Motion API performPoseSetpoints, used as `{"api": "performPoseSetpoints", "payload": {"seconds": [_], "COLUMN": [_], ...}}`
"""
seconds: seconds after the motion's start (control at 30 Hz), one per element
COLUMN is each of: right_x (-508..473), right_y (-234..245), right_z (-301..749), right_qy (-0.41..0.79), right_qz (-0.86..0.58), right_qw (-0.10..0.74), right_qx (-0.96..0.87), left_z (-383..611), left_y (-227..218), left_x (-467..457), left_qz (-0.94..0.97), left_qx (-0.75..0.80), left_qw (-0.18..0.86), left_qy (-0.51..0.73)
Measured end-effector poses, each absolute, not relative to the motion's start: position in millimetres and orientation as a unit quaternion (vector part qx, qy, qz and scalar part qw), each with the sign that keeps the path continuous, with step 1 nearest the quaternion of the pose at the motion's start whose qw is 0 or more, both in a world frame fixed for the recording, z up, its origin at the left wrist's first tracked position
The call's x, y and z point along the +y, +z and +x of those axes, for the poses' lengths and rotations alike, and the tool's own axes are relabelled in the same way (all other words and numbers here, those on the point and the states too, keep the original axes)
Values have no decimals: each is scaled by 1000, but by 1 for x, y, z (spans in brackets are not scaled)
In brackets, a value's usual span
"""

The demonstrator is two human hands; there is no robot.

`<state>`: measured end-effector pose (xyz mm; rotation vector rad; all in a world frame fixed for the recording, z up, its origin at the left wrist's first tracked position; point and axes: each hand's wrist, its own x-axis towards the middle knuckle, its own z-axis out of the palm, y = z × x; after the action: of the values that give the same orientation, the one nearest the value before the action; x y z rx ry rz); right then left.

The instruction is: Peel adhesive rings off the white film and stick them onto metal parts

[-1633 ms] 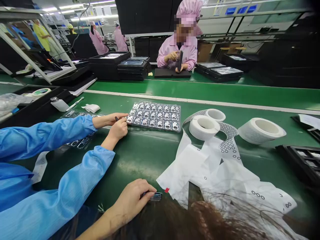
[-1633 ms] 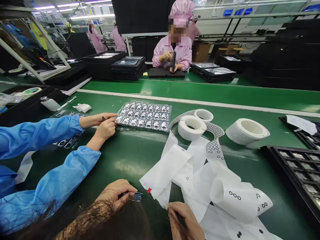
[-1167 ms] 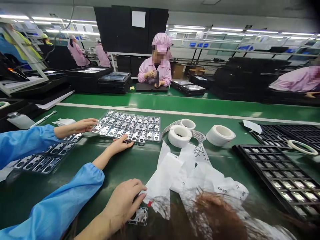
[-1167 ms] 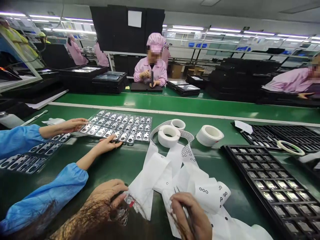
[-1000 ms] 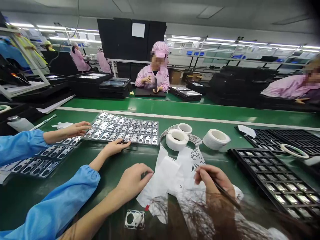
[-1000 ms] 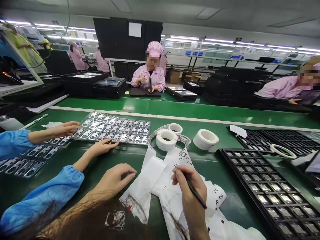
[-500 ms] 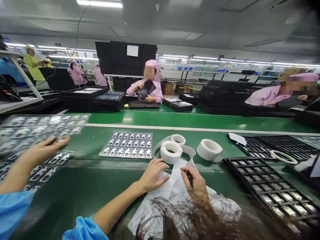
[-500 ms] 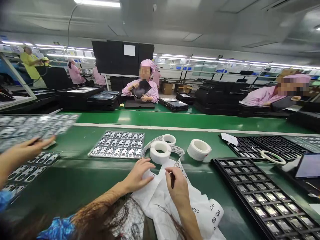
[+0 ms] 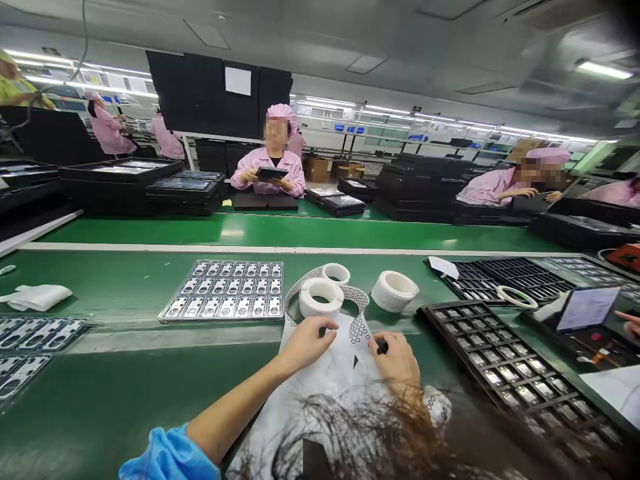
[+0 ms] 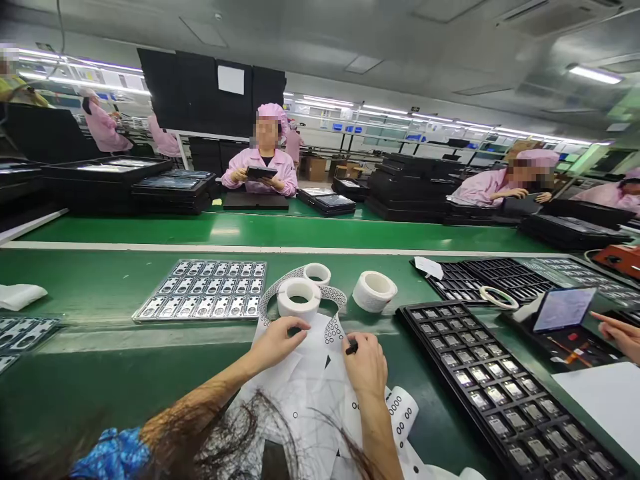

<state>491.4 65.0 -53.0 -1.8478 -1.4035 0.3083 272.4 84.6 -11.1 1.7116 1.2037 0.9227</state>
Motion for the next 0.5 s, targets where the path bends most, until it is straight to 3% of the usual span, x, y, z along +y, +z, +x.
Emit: {"api": "performPoseSetpoints", "payload": {"seconds": [0.5], "right_x": [73], "right_y": [-55], "right_z": [494], "right_qy": [164], "right_qz": [-677], "right_qw": [481], "right_qx": [-533], "left_z": [339], "left_y": [-45], "left_x": [86], "left_qz": [443], "left_qx": [450], "left_qw": [639], "left_qy": [439]}}
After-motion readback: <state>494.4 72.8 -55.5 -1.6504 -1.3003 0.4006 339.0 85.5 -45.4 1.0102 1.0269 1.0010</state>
